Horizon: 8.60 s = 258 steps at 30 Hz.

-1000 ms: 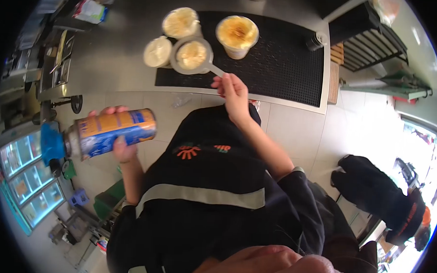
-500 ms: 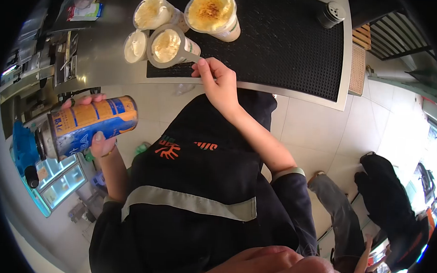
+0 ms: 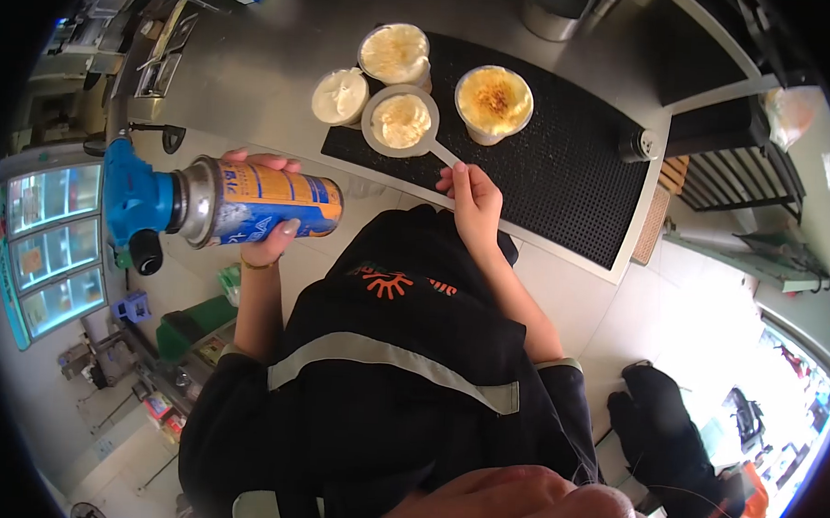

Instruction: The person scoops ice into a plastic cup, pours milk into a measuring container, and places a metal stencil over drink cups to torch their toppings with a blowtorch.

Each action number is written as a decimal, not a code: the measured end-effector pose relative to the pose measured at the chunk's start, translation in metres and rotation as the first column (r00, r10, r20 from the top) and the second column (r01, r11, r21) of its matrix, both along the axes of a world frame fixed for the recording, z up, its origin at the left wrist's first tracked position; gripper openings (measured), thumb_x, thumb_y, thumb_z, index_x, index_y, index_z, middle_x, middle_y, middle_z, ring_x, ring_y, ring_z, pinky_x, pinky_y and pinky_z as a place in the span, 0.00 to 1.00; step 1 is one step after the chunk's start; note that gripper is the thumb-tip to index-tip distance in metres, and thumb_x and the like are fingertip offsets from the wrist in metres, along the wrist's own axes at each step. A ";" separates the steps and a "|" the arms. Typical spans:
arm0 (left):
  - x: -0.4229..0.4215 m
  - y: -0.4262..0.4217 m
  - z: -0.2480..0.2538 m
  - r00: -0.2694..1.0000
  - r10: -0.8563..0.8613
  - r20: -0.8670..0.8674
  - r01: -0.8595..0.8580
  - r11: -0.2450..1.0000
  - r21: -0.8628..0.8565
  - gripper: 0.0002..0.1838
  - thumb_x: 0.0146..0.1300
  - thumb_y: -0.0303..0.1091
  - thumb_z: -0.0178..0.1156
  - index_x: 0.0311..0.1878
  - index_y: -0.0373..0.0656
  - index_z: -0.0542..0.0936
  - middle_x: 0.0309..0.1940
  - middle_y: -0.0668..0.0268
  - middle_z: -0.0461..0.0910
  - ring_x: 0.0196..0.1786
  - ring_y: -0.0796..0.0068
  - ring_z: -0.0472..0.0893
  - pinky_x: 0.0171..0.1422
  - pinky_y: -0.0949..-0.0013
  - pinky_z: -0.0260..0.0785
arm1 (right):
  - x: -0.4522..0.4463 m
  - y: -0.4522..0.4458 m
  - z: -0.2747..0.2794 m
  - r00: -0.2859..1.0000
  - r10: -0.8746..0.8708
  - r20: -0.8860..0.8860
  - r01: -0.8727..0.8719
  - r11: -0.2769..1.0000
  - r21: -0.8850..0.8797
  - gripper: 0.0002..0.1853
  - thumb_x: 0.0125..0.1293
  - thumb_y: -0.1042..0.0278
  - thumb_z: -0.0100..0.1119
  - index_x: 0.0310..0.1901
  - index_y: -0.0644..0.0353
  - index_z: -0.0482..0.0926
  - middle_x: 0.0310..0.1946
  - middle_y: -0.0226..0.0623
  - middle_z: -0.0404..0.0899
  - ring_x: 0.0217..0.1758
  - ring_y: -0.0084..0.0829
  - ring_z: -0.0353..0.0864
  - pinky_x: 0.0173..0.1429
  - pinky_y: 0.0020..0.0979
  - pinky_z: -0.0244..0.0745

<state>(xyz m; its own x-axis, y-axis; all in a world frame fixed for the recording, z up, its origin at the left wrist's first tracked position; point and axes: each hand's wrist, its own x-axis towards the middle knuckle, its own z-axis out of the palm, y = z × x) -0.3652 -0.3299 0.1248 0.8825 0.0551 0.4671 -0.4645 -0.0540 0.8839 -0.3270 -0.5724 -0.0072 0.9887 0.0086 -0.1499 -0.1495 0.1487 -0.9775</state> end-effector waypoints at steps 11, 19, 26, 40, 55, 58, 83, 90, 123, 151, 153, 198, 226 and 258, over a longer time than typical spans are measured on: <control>-0.001 0.009 -0.006 0.987 0.159 -0.009 -0.159 0.985 -0.067 0.46 0.48 0.35 0.68 0.67 0.37 0.53 0.51 0.52 0.73 0.54 0.57 0.76 0.62 0.55 0.69 | -0.010 -0.034 0.005 0.986 -0.007 -0.167 0.001 0.999 -0.036 0.17 0.74 0.62 0.50 0.32 0.66 0.80 0.23 0.33 0.79 0.27 0.18 0.73 0.34 0.21 0.69; -0.004 0.018 -0.015 0.982 0.183 -0.042 -0.188 0.958 -0.216 0.46 0.47 0.29 0.69 0.67 0.40 0.53 0.52 0.54 0.73 0.55 0.61 0.75 0.65 0.57 0.67 | 0.070 -0.050 -0.016 0.855 -0.030 0.517 0.358 0.756 -0.548 0.56 0.38 0.62 0.78 0.69 0.68 0.55 0.58 0.47 0.73 0.59 0.45 0.75 0.63 0.39 0.70; -0.012 0.018 -0.014 0.972 0.235 0.024 -0.225 0.952 -0.206 0.45 0.47 0.29 0.69 0.66 0.40 0.53 0.52 0.55 0.73 0.56 0.62 0.74 0.65 0.57 0.65 | 0.111 -0.036 -0.048 0.942 0.032 0.334 0.046 0.973 -0.225 0.41 0.37 0.63 0.78 0.55 0.65 0.69 0.48 0.38 0.80 0.51 0.32 0.80 0.59 0.33 0.74; -0.056 0.004 -0.008 0.854 0.521 -0.002 -0.513 0.841 -0.170 0.46 0.48 0.31 0.70 0.67 0.38 0.53 0.50 0.54 0.73 0.55 0.59 0.75 0.64 0.56 0.67 | 0.291 0.040 -0.012 0.848 -0.222 0.481 0.384 0.883 -0.268 0.38 0.34 0.62 0.79 0.49 0.62 0.69 0.42 0.43 0.78 0.47 0.43 0.80 0.53 0.39 0.74; -0.072 -0.024 -0.009 0.786 0.618 0.020 -0.618 0.786 -0.016 0.45 0.45 0.28 0.70 0.65 0.38 0.54 0.48 0.52 0.74 0.53 0.59 0.75 0.62 0.56 0.68 | 0.301 0.046 -0.075 0.829 -0.268 0.491 0.444 0.849 -0.286 0.49 0.38 0.66 0.80 0.62 0.65 0.61 0.57 0.51 0.64 0.59 0.44 0.66 0.64 0.42 0.64; -0.071 -0.017 -0.010 0.815 0.575 0.071 -0.578 0.816 0.017 0.44 0.44 0.27 0.71 0.63 0.39 0.56 0.47 0.52 0.75 0.53 0.58 0.76 0.61 0.56 0.69 | 0.217 -0.018 -0.073 0.982 -0.094 0.161 0.110 0.990 -0.089 0.34 0.44 0.71 0.73 0.55 0.62 0.70 0.48 0.42 0.72 0.50 0.35 0.72 0.56 0.38 0.70; -0.057 0.024 -0.015 0.974 0.211 -0.084 -0.214 0.976 -0.032 0.45 0.40 0.26 0.72 0.62 0.38 0.58 0.49 0.53 0.74 0.54 0.61 0.76 0.62 0.57 0.69 | 0.072 0.011 -0.065 0.936 0.182 0.300 -0.025 0.887 -0.460 0.29 0.48 0.52 0.76 0.49 0.57 0.80 0.49 0.35 0.82 0.55 0.32 0.79 0.60 0.35 0.71; -0.041 0.022 -0.020 0.992 0.091 -0.086 -0.099 0.991 -0.088 0.45 0.40 0.25 0.71 0.63 0.37 0.58 0.50 0.52 0.74 0.55 0.61 0.76 0.63 0.57 0.69 | 0.078 -0.001 -0.081 0.926 0.304 0.224 -0.086 0.747 -0.659 0.34 0.44 0.54 0.78 0.53 0.58 0.76 0.50 0.37 0.81 0.56 0.34 0.79 0.63 0.35 0.71; -0.008 -0.005 -0.030 0.977 -0.198 -0.075 0.202 0.978 0.059 0.44 0.43 0.32 0.71 0.64 0.37 0.60 0.49 0.61 0.76 0.56 0.65 0.77 0.67 0.59 0.65 | 0.005 -0.035 -0.007 0.972 0.144 -0.185 -0.146 0.989 0.002 0.23 0.76 0.50 0.42 0.29 0.58 0.74 0.22 0.30 0.76 0.25 0.19 0.74 0.32 0.23 0.68; 0.011 -0.119 0.014 0.833 -0.360 0.420 0.146 0.875 0.461 0.27 0.48 0.46 0.72 0.53 0.47 0.79 0.50 0.65 0.75 0.56 0.61 0.75 0.59 0.57 0.66 | -0.044 -0.080 0.172 0.937 0.343 0.063 -0.315 0.910 -0.271 0.38 0.44 0.80 0.69 0.60 0.62 0.64 0.43 0.36 0.77 0.49 0.24 0.76 0.54 0.26 0.72; 0.012 -0.131 0.014 0.807 -0.402 0.434 0.154 0.851 0.502 0.25 0.58 0.44 0.65 0.60 0.55 0.77 0.50 0.67 0.73 0.62 0.64 0.72 0.67 0.56 0.63 | -0.045 -0.080 0.159 0.932 0.362 -0.004 -0.356 0.913 -0.197 0.36 0.43 0.76 0.69 0.59 0.63 0.67 0.44 0.33 0.76 0.49 0.22 0.75 0.53 0.25 0.71; 0.033 -0.156 -0.008 0.837 -0.337 0.432 0.143 0.896 0.421 0.16 0.49 0.24 0.67 0.44 0.38 0.84 0.38 0.64 0.79 0.45 0.64 0.82 0.52 0.65 0.79 | 0.009 -0.089 0.115 0.800 0.584 -0.140 -0.587 0.809 0.024 0.26 0.42 0.68 0.69 0.42 0.53 0.64 0.33 0.21 0.66 0.37 0.13 0.65 0.40 0.18 0.64; 0.023 -0.088 -0.037 0.867 -0.353 0.351 0.218 0.903 0.370 0.17 0.49 0.30 0.71 0.45 0.41 0.84 0.50 0.61 0.80 0.53 0.64 0.80 0.60 0.58 0.72 | -0.008 -0.081 0.150 0.843 0.499 -0.199 -0.535 0.813 -0.227 0.28 0.40 0.65 0.76 0.42 0.60 0.70 0.32 0.30 0.78 0.39 0.21 0.80 0.46 0.24 0.74; 0.092 -0.119 -0.215 0.958 0.220 -0.183 -0.192 0.968 0.161 0.16 0.47 0.34 0.71 0.40 0.40 0.83 0.31 0.58 0.84 0.32 0.64 0.83 0.40 0.67 0.74 | 0.003 -0.081 0.119 0.831 0.506 -0.232 -0.503 0.861 0.077 0.32 0.36 0.74 0.76 0.44 0.57 0.68 0.29 0.32 0.77 0.35 0.29 0.83 0.44 0.31 0.79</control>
<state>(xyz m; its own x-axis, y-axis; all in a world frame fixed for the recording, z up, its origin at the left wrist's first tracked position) -0.2733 -0.4485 -0.0903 0.9344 0.1922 0.3000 -0.2464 -0.2595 0.9338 -0.3245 -0.6538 0.1117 0.7811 0.5002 -0.3738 -0.4320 0.0005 -0.9019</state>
